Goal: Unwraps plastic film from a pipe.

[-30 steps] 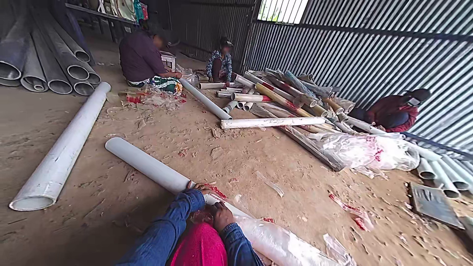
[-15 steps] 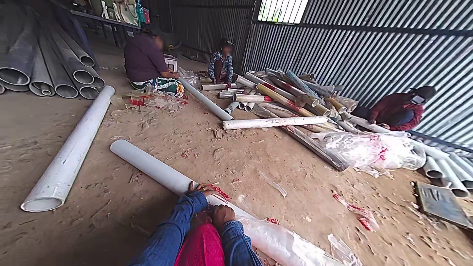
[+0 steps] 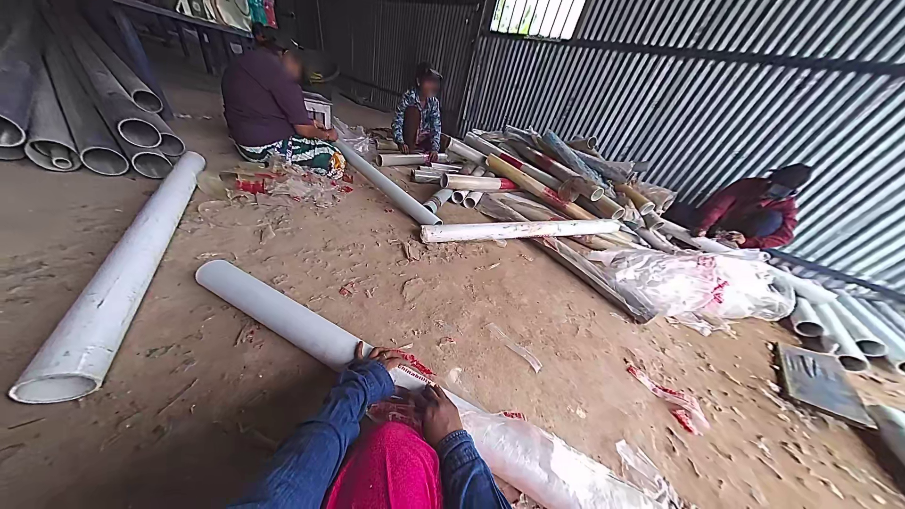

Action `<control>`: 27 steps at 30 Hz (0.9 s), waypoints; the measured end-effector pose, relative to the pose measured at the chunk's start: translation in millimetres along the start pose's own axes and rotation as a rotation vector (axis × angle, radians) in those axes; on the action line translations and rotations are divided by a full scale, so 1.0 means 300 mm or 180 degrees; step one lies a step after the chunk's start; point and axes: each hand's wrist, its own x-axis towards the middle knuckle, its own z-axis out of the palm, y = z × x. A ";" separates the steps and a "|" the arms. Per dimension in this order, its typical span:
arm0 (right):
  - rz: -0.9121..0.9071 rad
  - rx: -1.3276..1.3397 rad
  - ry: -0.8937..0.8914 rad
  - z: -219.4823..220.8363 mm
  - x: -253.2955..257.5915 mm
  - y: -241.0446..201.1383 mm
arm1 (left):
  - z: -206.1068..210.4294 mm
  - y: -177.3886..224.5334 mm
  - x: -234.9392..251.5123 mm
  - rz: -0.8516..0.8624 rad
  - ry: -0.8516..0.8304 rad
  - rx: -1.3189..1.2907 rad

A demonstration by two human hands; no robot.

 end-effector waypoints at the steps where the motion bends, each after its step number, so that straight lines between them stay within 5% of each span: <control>1: -0.0073 0.0013 0.0145 0.015 -0.005 0.004 | 0.009 -0.007 -0.011 0.0085 0.0119 -0.0056; 3: -0.0037 -0.0039 0.0066 0.003 -0.003 -0.017 | 0.001 -0.009 -0.036 0.0157 0.0170 -0.0059; 7: 0.0553 -0.0213 -0.1362 -0.134 0.048 -0.117 | 0.003 0.002 -0.052 0.0195 0.0256 -0.0080; 13: 0.0783 -0.0234 -0.1625 -0.142 0.011 -0.179 | 0.100 -0.049 -0.063 0.0354 0.0740 -0.0092; 19: 0.0887 -0.0086 -0.0806 -0.099 -0.070 -0.170 | 0.082 -0.041 -0.034 0.0299 0.0584 0.0103; 23: 0.0818 -0.0058 0.0576 -0.086 -0.252 -0.188 | 0.056 -0.029 0.002 0.0184 0.0497 0.0021; 27: 0.1013 0.0209 0.1214 -0.083 -0.414 -0.026 | 0.035 0.020 0.079 0.0040 0.0237 0.0059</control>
